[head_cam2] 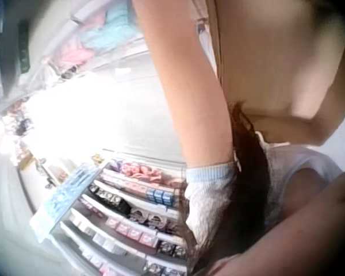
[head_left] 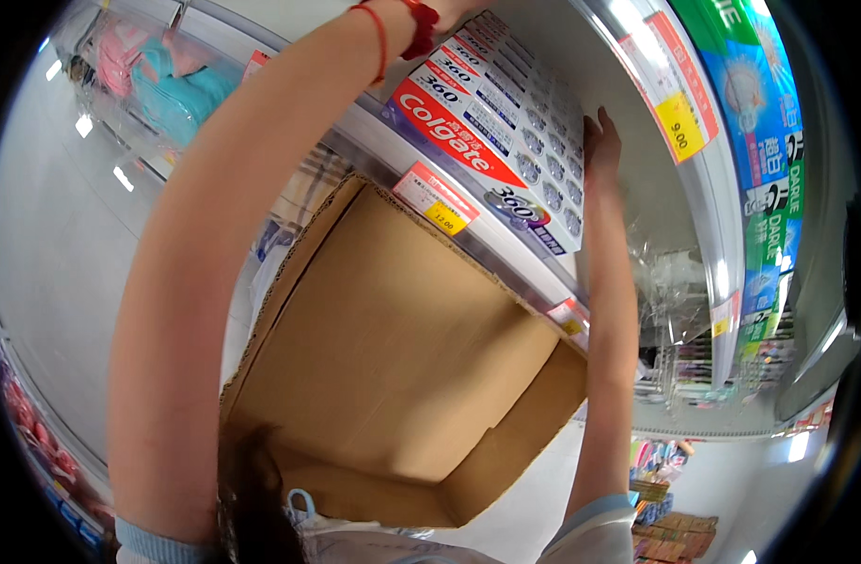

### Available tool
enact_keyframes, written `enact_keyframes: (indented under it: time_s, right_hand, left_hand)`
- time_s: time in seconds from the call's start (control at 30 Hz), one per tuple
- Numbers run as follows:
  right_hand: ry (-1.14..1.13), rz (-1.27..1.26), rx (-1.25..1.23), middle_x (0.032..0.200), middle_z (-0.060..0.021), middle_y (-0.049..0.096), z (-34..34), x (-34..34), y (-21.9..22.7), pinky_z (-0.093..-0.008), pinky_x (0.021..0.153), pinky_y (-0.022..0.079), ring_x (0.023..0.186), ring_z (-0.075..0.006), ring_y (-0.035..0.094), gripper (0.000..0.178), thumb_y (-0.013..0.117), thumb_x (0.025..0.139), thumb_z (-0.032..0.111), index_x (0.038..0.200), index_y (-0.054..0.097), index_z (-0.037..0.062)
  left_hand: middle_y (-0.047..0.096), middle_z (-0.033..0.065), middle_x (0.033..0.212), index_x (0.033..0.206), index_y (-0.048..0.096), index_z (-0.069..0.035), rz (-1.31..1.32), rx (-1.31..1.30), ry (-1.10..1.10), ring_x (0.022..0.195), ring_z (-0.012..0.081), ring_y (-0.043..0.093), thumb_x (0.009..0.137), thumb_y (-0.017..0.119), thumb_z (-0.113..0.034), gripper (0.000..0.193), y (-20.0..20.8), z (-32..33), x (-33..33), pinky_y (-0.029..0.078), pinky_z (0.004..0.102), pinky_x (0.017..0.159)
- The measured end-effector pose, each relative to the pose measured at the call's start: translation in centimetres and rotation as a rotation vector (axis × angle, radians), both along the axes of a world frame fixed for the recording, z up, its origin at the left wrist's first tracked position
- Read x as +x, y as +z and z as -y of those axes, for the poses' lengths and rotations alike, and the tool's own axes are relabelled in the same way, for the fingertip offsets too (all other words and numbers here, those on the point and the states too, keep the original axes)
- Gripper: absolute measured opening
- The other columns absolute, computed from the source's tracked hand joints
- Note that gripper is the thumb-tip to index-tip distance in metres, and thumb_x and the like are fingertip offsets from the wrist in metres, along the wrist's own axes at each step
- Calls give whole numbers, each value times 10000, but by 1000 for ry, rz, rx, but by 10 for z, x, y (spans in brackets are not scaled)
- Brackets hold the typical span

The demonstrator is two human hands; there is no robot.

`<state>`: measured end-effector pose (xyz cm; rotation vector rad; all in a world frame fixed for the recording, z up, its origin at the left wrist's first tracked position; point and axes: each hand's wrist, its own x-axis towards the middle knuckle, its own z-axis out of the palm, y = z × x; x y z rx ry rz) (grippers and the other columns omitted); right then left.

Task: The person takes boxes of toothpaste from a cardboard box and places them onto store shelves. They handle multiple brands, including Colgate and Darlie, arranging them in rows on the shelves.

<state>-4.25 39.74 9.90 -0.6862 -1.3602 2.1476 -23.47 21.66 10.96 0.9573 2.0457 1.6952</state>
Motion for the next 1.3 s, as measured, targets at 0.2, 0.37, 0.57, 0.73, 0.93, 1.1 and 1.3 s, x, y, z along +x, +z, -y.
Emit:
enact_keyframes:
  time_s: [0.2, 0.37, 0.57, 0.73, 0.93, 1.1, 1.3]
  right_hand:
    - [-101, 78, 760, 1320, -255, 391, 41, 10, 13, -297, 1010, 300, 1163, -280, 464, 718, 343, 910, 438, 1312, 259, -152]
    - [-112, -20, 409, 1325, -277, 376, 5, 7, 2, -283, 1000, 304, 1193, -271, 439, 576, 405, 922, 293, 1335, 286, -92]
    - [-410, 510, 1375, 1236, -219, 508, -98, 16, -13, -292, 950, 364, 1115, -247, 515, 520, 571, 849, 135, 1306, 392, -37]
    - [-333, 294, 1003, 1250, -216, 500, -67, 7, -16, -297, 953, 359, 1135, -241, 504, 497, 565, 854, 151, 1283, 414, -50]
    - [-175, -115, 373, 1253, -238, 484, 6, 9, -2, -302, 962, 354, 1156, -267, 490, 526, 535, 865, 196, 1303, 374, -46]
    - [-168, -36, 741, 1265, -249, 456, -3, 9, -8, -303, 975, 347, 1150, -289, 481, 595, 442, 905, 304, 1361, 266, -34]
    - [-41, -21, 268, 1278, -194, 430, -2, 16, -4, -323, 923, 399, 1087, -245, 488, 669, 373, 904, 482, 1289, 344, -64]
  left_hand:
    - [597, 117, 987, 1114, 547, -20, 262, 167, -111, 872, 233, 552, 902, 467, -374, 420, 5, -4, 5, 447, 315, 780]
    - [600, 109, 949, 1090, 553, -19, 334, 201, -152, 821, 213, 552, 904, 468, -366, 403, 5, 0, 11, 450, 304, 734]
    - [602, 98, 903, 1060, 560, -18, 399, 238, -195, 759, 190, 552, 906, 468, -356, 383, 8, 2, 22, 453, 291, 679]
    - [605, 89, 864, 1036, 566, -16, 437, 238, -188, 708, 170, 552, 907, 469, -348, 369, 1, 6, 20, 456, 280, 633]
    - [607, 79, 818, 1006, 573, -15, 476, 245, -210, 647, 146, 551, 909, 470, -339, 353, 1, 12, 26, 459, 267, 578]
    - [609, 70, 780, 982, 579, -14, 505, 256, -215, 595, 126, 551, 911, 470, -331, 342, 6, 17, 25, 461, 256, 532]
    - [611, 60, 765, 974, 564, -9, 611, 405, -416, 575, 113, 544, 928, 443, -243, 267, 6, 18, 31, 470, 238, 519]
